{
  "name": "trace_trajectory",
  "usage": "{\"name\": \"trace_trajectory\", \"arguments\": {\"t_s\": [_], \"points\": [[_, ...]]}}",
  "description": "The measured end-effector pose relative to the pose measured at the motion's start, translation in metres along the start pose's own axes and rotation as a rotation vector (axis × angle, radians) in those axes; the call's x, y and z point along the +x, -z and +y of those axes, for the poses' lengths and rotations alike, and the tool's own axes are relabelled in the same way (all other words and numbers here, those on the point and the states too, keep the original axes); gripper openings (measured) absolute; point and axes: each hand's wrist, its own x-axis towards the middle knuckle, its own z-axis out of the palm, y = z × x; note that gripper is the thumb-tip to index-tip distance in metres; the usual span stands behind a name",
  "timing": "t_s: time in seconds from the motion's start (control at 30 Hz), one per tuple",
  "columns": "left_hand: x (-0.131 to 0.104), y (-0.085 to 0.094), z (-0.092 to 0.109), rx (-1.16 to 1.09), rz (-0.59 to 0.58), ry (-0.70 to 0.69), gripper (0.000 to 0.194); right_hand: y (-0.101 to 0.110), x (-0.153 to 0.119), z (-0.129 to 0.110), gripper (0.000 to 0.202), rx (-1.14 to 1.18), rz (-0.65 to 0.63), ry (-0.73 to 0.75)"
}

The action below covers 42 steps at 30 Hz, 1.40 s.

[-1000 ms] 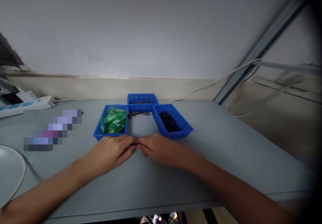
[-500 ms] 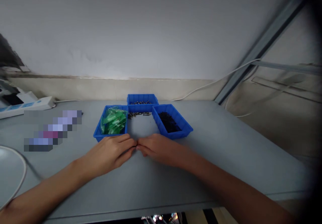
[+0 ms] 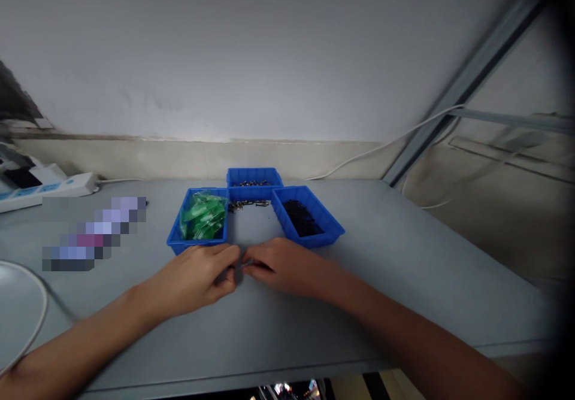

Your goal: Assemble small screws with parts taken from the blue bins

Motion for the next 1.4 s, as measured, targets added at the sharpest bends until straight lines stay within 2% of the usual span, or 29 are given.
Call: {"name": "trace_trajectory", "arguments": {"t_s": [0.27, 0.37, 0.6, 0.8, 0.97, 1.23, 1.4], "points": [[0.0025, -0.0038, -0.0043, 0.012, -0.048, 0.006, 0.014, 0.0017, 0.0001, -0.0035, 0.027, -0.117, 0.053, 0.018], [0.0028, -0.0053, -0.0057, 0.025, -0.037, -0.011, 0.017, 0.0008, -0.0001, -0.0036, 0.025, -0.158, 0.072, 0.021], [0.0026, -0.0049, -0.0041, 0.043, -0.099, 0.079, 0.017, -0.0011, 0.0007, -0.0012, 0.020, -0.169, 0.060, 0.016], [0.0019, -0.0035, -0.0027, 0.069, -0.105, 0.089, 0.017, 0.0000, 0.0003, -0.0029, 0.016, -0.181, 0.057, -0.033], [0.0014, -0.0032, -0.0031, 0.033, -0.124, 0.094, 0.014, -0.0006, 0.0010, -0.0013, 0.016, -0.195, 0.041, -0.002], [0.0006, -0.0030, -0.0048, -0.030, -0.091, -0.032, 0.016, -0.0039, 0.0006, 0.0029, 0.015, -0.182, 0.030, 0.040], [0.0016, -0.0022, -0.0038, 0.013, -0.082, -0.032, 0.023, -0.0020, 0.0008, -0.0003, 0.018, -0.165, 0.016, 0.028]]}}
